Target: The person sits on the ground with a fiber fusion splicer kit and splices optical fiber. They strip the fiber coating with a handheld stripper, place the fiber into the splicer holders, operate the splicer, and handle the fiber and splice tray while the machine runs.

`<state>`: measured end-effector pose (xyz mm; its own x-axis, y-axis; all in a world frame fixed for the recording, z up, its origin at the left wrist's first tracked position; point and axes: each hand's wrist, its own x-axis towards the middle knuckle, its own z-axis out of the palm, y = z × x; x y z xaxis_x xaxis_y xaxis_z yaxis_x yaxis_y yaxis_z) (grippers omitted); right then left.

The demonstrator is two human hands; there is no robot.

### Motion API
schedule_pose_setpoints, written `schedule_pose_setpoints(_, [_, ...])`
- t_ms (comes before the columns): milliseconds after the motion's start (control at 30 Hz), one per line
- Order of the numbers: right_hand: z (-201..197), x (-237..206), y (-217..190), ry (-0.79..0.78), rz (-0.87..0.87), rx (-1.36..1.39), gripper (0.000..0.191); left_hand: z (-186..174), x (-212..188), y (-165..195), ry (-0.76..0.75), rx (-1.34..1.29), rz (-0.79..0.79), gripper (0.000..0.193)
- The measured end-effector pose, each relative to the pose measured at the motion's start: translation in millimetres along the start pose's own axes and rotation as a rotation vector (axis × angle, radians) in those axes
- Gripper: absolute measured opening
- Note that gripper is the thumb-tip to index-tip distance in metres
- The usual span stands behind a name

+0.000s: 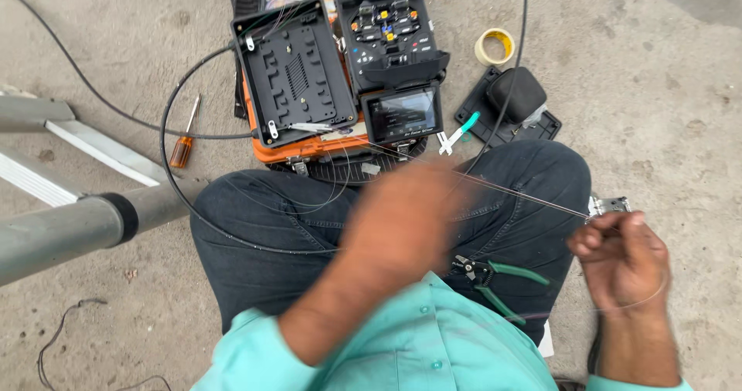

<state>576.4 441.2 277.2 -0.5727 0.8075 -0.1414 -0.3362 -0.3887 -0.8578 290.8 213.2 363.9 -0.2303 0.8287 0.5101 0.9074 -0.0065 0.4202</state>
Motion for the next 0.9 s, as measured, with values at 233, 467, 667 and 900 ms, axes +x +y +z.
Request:
schedule_pose_setpoints(233, [-55.0,13.3,-8.6,0.139,0.072,0.071,0.051,6.8,-35.5,-78.6,0.124,-0.179,-0.851,0.077])
schedule_pose_setpoints(467, [-63.4,40.1,-17.6,0.222,0.020,0.150,0.041,-20.6,-51.7,-86.9,0.173,-0.438,-0.929,0.040])
schedule_pose_setpoints(667, [-61.7,61.3,-13.2,0.188,0.026,0.279,0.019,-49.7,-60.7,-88.3,0.109,-0.245,-0.824,0.027])
schedule_pose_setpoints(900, [-66.2,72.4,-13.9,0.097,0.025,0.405,0.019,-41.9,-56.9,-93.1,-0.244,0.230,-0.847,0.052])
